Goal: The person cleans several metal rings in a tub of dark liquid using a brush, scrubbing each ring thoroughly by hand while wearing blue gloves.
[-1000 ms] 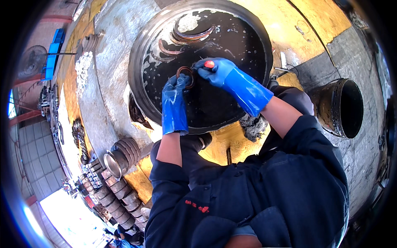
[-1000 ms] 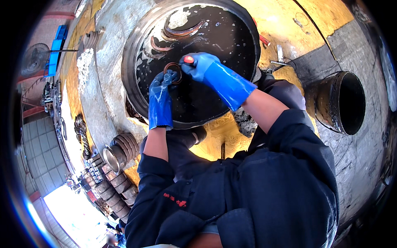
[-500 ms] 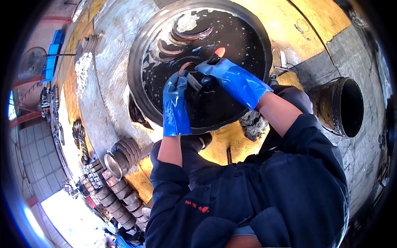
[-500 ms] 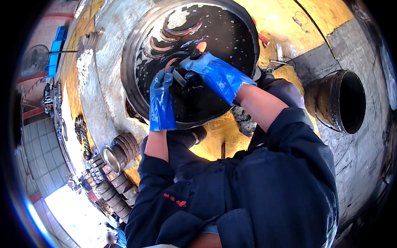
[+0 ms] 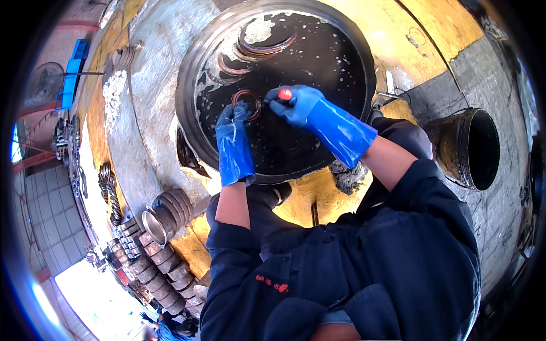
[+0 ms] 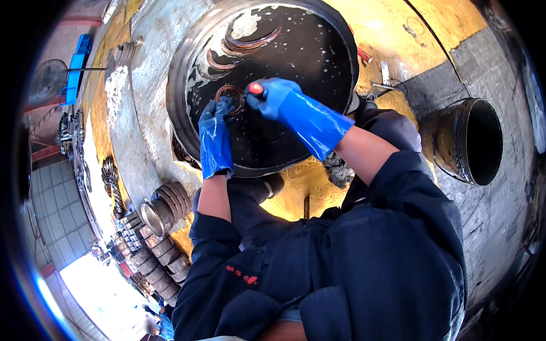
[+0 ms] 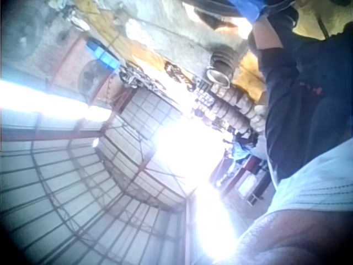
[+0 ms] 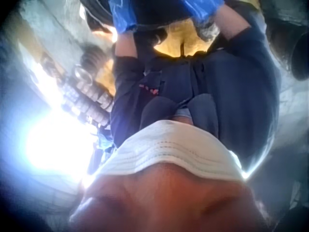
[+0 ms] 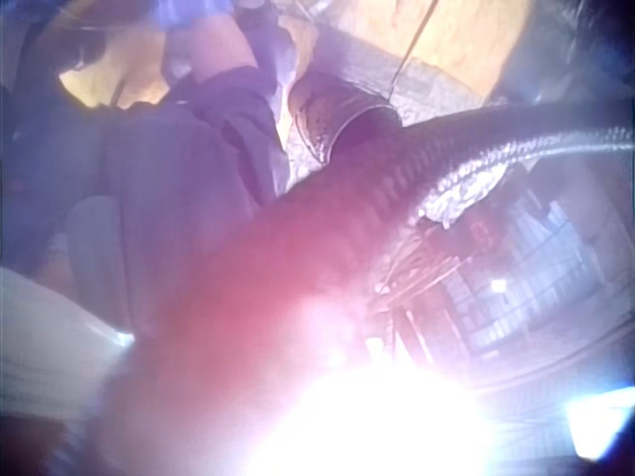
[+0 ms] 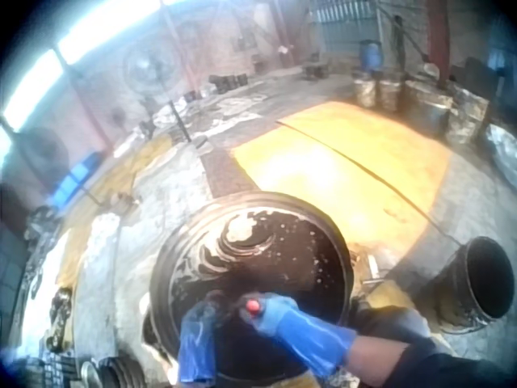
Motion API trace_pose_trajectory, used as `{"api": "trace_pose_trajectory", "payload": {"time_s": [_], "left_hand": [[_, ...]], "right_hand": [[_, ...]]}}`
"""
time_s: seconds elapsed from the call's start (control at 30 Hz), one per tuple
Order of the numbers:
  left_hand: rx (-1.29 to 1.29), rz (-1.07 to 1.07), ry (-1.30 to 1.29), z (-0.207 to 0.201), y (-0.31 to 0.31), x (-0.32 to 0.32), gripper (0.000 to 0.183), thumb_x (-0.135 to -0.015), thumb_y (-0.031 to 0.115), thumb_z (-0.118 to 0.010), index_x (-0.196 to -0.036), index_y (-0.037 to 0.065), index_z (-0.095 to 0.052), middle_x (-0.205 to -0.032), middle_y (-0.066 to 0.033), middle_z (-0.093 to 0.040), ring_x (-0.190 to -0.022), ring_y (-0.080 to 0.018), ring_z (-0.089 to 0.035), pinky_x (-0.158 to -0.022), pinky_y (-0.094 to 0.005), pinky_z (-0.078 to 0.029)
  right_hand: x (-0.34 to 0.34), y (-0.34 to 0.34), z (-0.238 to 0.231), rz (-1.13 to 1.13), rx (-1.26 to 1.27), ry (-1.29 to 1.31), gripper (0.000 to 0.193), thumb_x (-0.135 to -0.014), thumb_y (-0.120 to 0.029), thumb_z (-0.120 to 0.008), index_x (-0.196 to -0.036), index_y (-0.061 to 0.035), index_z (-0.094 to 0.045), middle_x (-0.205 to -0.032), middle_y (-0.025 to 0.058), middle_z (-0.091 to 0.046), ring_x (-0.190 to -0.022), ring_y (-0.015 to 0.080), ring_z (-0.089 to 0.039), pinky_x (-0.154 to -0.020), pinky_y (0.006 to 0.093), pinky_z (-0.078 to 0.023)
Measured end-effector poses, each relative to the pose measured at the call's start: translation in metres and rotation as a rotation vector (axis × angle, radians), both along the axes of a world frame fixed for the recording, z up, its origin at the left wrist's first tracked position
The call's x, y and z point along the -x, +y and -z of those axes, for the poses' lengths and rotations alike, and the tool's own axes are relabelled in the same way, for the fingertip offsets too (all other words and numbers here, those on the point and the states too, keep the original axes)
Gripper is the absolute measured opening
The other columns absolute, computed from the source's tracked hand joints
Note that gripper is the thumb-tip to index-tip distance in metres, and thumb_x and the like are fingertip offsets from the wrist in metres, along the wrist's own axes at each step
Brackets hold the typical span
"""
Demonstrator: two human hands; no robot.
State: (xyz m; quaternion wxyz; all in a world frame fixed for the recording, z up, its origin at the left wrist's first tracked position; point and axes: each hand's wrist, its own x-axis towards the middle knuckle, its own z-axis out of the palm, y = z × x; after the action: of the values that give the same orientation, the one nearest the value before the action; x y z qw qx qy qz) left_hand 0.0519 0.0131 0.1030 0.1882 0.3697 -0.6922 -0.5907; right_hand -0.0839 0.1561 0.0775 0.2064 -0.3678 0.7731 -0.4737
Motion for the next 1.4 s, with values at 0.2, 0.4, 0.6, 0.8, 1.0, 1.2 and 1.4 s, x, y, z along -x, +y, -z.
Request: {"api": "trace_pose_trajectory", "payload": {"time_s": [0.2, 0.4, 0.6, 0.8, 1.0, 1.2, 1.4], "left_hand": [[-0.087, 0.099, -0.002, -0.008, 0.005, 0.006, 0.031, -0.099, 0.024, -0.062, -0.117, -0.001, -0.066, -0.101, -0.0056, -0.07, -0.091, -0.0122, -0.063, -0.082, -0.0262, -0.049], [-0.236, 0.091, -0.023, 0.002, -0.005, 0.003, 0.027, -0.099, 0.022, -0.061, -0.113, 0.001, -0.068, -0.105, -0.0072, -0.071, -0.093, -0.0133, -0.065, -0.082, -0.0249, -0.051], [-0.357, 0.046, 0.09, 0.014, -0.016, 0.004, 0.029, -0.102, 0.021, -0.056, -0.121, 0.0, -0.064, -0.111, -0.0086, -0.071, -0.1, -0.0161, -0.067, -0.082, -0.0293, -0.054], [-0.321, 0.198, 0.073, 0.024, -0.009, 0.007, 0.035, -0.103, 0.031, -0.054, -0.122, 0.003, -0.063, -0.111, -0.0097, -0.071, -0.095, -0.0182, -0.068, -0.079, -0.0302, -0.054], [-0.53, 0.134, -0.096, 0.014, -0.009, 0.016, 0.036, -0.1, 0.037, -0.058, -0.11, 0.004, -0.066, -0.103, -0.0099, -0.071, -0.089, -0.0197, -0.069, -0.074, -0.0293, -0.055], [-0.716, 0.139, -0.001, 0.039, -0.016, 0.012, 0.026, -0.099, 0.026, -0.057, -0.107, 0.003, -0.065, -0.102, -0.0113, -0.071, -0.088, -0.0235, -0.07, -0.08, -0.0332, -0.056], [-0.588, -0.02, 0.102, 0.026, -0.021, 0.002, 0.027, -0.099, 0.021, -0.053, -0.116, 0.002, -0.063, -0.11, -0.0112, -0.07, -0.099, -0.0231, -0.068, -0.084, -0.0346, -0.055]], "right_hand": [[-0.01, 0.001, 0.007, -0.153, -0.02, 0.278, 0.029, -0.086, -0.028, -0.07, -0.113, -0.0217, -0.069, -0.108, 0.0081, -0.071, -0.098, 0.0295, -0.069, -0.083, 0.04, -0.056], [0.015, 0.002, 0.015, 0.147, 0.017, 0.283, 0.026, -0.082, -0.031, -0.069, -0.107, -0.0234, -0.069, -0.103, 0.0074, -0.071, -0.097, 0.0299, -0.068, -0.078, 0.0426, -0.056], [0.022, -0.002, 0.021, 0.091, -0.128, -0.28, 0.034, -0.087, -0.045, -0.069, -0.097, -0.0128, -0.073, -0.091, 0.0159, -0.072, -0.087, 0.0325, -0.07, -0.077, 0.0403, -0.054], [0.022, -0.006, 0.012, -0.008, -0.21, -0.311, 0.032, -0.087, -0.041, -0.071, -0.101, -0.0125, -0.074, -0.094, 0.0137, -0.074, -0.086, 0.0298, -0.071, -0.081, 0.0382, -0.054], [0.01, -0.003, -0.013, -0.187, -0.507, 0.544, 0.025, -0.094, -0.031, -0.056, -0.114, -0.0185, -0.065, -0.102, 0.0062, -0.07, -0.091, 0.0304, -0.069, -0.074, 0.0493, -0.051], [-0.008, -0.018, -0.009, -0.251, -0.628, 0.337, 0.027, -0.096, -0.023, -0.046, -0.113, -0.0142, -0.064, -0.118, 0.0071, -0.065, -0.098, 0.0295, -0.068, -0.077, 0.052, -0.049], [0.023, 0.011, 0.017, 0.206, -0.412, 0.187, 0.026, -0.085, -0.035, -0.07, -0.105, -0.0193, -0.072, -0.102, 0.0094, -0.073, -0.098, 0.0326, -0.068, -0.08, 0.0427, -0.055]]}}
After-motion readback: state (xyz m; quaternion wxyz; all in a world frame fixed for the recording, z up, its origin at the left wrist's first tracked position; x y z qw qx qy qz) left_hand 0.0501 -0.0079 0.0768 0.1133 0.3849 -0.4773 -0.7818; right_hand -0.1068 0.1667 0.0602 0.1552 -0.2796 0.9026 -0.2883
